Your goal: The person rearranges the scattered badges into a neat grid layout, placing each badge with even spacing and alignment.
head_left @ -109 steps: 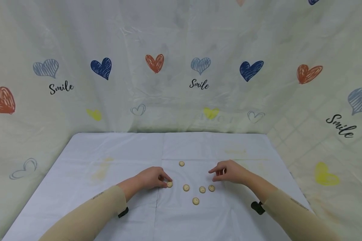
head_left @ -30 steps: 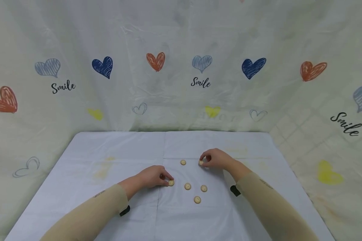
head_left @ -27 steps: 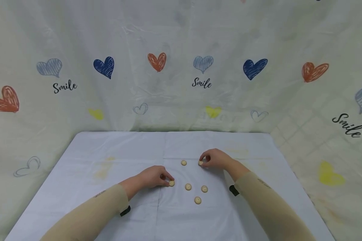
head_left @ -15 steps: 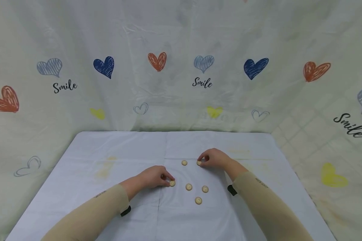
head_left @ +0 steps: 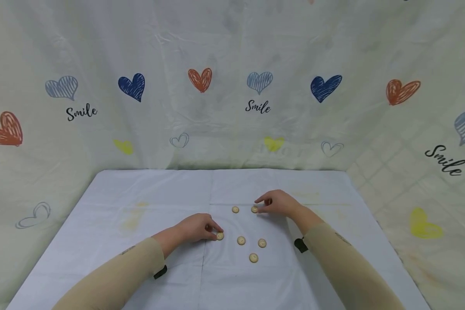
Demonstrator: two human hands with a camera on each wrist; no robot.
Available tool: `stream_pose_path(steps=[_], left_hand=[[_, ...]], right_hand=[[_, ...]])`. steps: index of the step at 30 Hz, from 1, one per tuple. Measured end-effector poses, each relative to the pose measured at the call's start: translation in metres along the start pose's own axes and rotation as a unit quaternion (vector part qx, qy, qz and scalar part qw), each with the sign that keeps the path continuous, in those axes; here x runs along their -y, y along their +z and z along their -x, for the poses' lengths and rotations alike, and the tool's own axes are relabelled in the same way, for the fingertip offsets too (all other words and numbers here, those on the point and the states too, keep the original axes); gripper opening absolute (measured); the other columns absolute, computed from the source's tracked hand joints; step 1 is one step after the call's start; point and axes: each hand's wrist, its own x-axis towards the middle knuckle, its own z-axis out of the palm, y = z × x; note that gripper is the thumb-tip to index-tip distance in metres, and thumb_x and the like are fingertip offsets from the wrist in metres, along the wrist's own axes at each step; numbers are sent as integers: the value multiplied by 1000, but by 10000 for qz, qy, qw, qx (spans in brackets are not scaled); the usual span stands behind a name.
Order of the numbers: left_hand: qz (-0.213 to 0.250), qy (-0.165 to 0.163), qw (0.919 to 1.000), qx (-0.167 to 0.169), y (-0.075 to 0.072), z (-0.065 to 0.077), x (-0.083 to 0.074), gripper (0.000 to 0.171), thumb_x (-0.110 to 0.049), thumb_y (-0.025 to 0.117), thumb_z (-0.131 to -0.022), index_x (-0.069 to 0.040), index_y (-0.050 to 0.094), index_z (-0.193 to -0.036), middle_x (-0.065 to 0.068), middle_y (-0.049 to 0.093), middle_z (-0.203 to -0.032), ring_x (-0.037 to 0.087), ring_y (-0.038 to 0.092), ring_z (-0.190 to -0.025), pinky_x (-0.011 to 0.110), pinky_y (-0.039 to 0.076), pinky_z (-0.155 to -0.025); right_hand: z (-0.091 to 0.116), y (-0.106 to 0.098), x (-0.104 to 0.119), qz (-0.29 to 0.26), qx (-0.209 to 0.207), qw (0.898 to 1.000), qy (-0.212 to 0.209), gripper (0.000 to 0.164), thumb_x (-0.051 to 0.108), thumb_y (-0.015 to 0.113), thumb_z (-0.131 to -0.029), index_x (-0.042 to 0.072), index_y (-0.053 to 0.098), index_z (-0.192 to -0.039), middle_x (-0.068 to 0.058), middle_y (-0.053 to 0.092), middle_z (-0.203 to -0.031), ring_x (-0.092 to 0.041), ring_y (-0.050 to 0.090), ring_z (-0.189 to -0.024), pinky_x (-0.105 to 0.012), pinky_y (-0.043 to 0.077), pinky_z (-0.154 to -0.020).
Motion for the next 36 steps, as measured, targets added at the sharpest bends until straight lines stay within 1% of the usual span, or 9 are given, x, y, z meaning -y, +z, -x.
stream_pose_path(steps=[6, 9, 15, 23, 26, 31, 36], left_hand=[[21, 43, 10000, -12, -1, 1, -3, 21, -26, 79, -86, -28, 79, -107, -13, 56, -81, 6, 50, -75, 26, 44, -70], [-10, 20, 10000, -3, -2, 2, -3, 22, -26, 79, -86, -29, 79, -107, -14, 56, -81, 6, 50, -75, 25, 44, -71], [64, 17, 10000, 7, -2, 2, -3, 21, -26, 79, -86, -28, 79, -107, -13, 56, -80, 6, 50, -75, 26, 44, -70], [16, 32, 10000, -11, -1, 2, -3, 22, -25, 79, -86, -28, 79, -107, -13, 55, -80, 6, 50, -73, 26, 44, -69], [-11, 21, 10000, -12, -1, 1, -2, 22, -26, 79, -86, -29, 79, -107, -13, 55, -80, 6, 50, -74, 26, 44, -69], [-9, 69, 10000, 2, 0, 0, -1, 22, -27, 79, -86, -30, 79, -108, -13, 55, -80, 6, 51, -74, 25, 44, -70], [24, 49, 10000, 6, -1, 1, -2, 22, -25, 79, -86, -29, 79, -107, -12, 55, -80, 7, 50, -74, 26, 44, -70]], right_hand=[[12, -5, 0, -88, 18, 9999, 109, 31, 30, 82, -83, 22, 77, -113, 3, 59, -80, -15, 52, -74, -32, 44, -67], [18, -4, -1, -24, 114, 9999, 59, 31, 30, 82, -82, 22, 78, -111, 4, 59, -78, -14, 52, -74, -31, 45, -67], [37, 0, -3, 162, 369, 9987, -317, 29, 31, 82, -82, 24, 79, -110, 8, 58, -73, -11, 52, -70, -28, 45, -64], [64, 9, 6, 103, 653, 9937, -906, 28, 31, 82, -82, 22, 79, -108, 12, 57, -71, -6, 51, -66, -25, 45, -62], [69, 13, 9, 90, 710, 9924, -1000, 29, 31, 83, -81, 22, 79, -108, 12, 56, -71, -5, 50, -66, -25, 44, -63], [70, 20, 10, 131, 725, 9914, -1083, 28, 29, 84, -80, 22, 80, -107, 13, 56, -70, -3, 50, -65, -24, 44, -63], [70, 26, 10, 285, 773, 9912, -1040, 25, 31, 84, -80, 26, 80, -104, 15, 56, -70, -3, 51, -66, -24, 45, -64]])
